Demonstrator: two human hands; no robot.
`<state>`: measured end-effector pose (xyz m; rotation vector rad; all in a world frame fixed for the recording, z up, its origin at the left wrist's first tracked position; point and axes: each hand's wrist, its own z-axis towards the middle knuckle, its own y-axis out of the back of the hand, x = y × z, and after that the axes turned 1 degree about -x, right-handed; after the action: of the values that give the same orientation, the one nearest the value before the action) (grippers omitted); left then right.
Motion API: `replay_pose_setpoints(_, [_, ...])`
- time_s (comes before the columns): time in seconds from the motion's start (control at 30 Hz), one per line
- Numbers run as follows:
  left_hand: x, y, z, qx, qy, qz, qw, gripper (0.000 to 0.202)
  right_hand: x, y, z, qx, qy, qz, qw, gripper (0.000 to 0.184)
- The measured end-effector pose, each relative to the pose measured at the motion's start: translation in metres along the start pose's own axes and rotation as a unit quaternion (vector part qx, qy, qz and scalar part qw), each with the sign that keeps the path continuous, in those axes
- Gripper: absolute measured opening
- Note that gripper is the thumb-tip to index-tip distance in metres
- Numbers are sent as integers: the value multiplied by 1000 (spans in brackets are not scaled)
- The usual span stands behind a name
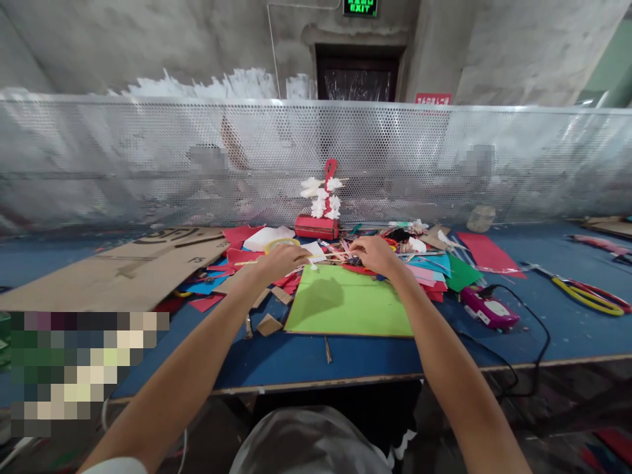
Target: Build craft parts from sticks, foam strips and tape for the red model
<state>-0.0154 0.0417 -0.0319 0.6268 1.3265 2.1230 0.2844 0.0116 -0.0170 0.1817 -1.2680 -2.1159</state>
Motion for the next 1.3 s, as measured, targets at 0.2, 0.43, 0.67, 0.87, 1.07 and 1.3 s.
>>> replay_pose_setpoints(0.2, [-22, 5, 2, 32, 23, 23, 999, 30, 29, -12, -2, 47, 26, 23, 998, 30])
replay_pose_setpoints(0.43, [-62, 12, 0, 83, -23, 92, 992, 33, 63, -36, 2, 77, 12, -37, 996, 19])
replay_pose_setpoints(0.67, [-52, 5, -2, 113, -44, 54, 991, 30, 67, -48, 0, 98, -16, -75, 992, 31])
replay_pose_setpoints(0.87, [-37, -6, -1, 110, -28, 10, 993, 22, 65, -56, 1, 81, -2, -24, 996, 27])
replay_pose_setpoints(1.07, [-2, 15, -3, 11, 60, -30, 998, 34, 67, -52, 2, 87, -26, -73, 993, 28])
replay_pose_setpoints(1.3, [51, -8, -16, -7, 217, -6, 976, 36, 80, -67, 0, 160, -10, -121, 980, 28])
